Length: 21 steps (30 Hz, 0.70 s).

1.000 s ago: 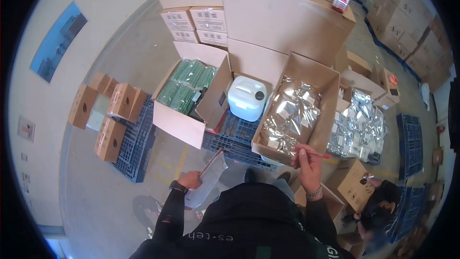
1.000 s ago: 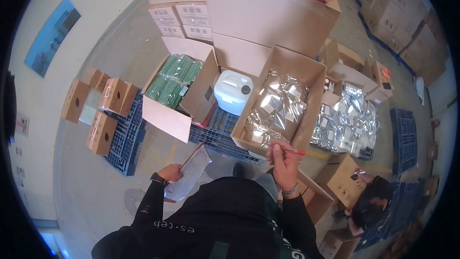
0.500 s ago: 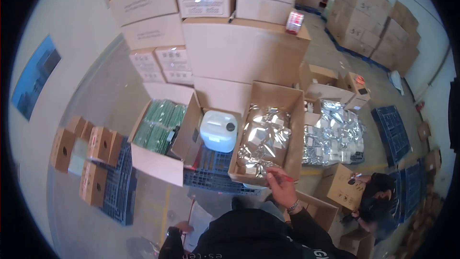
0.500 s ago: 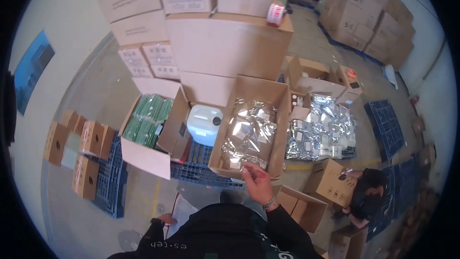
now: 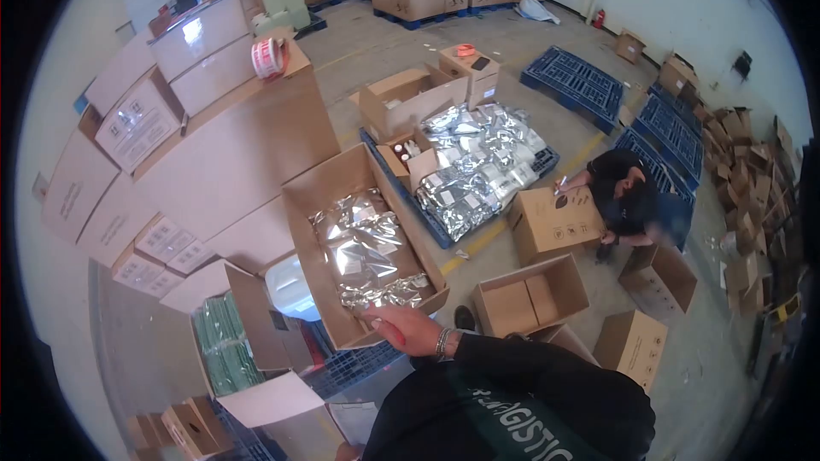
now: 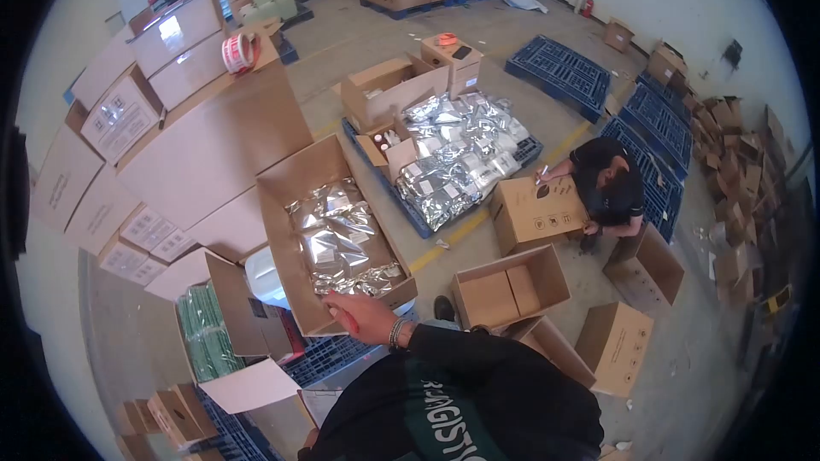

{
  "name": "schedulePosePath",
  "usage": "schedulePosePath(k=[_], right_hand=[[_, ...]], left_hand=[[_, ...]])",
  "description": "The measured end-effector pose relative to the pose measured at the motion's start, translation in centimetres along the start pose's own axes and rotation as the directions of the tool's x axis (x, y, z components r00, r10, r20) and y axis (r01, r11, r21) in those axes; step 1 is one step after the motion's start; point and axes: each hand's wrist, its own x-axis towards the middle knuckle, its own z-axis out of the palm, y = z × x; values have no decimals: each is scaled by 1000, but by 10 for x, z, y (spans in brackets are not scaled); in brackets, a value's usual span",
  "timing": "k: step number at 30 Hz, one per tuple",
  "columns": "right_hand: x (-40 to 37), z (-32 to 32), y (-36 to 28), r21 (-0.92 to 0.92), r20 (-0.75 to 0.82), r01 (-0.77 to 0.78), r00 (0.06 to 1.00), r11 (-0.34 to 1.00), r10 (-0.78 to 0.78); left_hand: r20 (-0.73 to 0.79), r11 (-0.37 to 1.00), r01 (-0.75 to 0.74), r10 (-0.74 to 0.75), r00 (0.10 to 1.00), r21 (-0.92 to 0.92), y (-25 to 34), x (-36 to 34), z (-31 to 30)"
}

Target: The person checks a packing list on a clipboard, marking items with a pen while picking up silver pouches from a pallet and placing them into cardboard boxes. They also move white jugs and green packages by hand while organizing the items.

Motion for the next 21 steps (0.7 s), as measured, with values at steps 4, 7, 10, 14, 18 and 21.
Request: schedulePosePath(k=[4, 7, 10, 14, 18, 21], right_hand=[[-7, 6, 16, -39, 46, -38, 998, 999, 40], [-9, 4, 21, -118, 132, -87, 986, 989, 102], [-8, -3, 24, -149, 245, -90, 961, 985, 125], [-12, 12, 42, -153, 158, -29, 986, 988, 53], [-13, 3, 38, -159, 115, -29, 992, 987, 48], [-5, -18, 24, -180, 168, -91, 978, 979, 122]], left_hand=[[-16, 999, 2, -2, 1000, -40, 26, -9, -17], [-22, 999, -4, 2, 1000, -52, 42, -12, -26], [-26, 998, -11, 9, 1000, -60, 58, -11, -34], [-25, 997, -16, 14, 1000, -70, 76, -9, -45], [-25, 997, -30, 28, 999, -66, 100, -4, -58], [-21, 997, -37, 35, 999, -63, 113, -3, -65]])
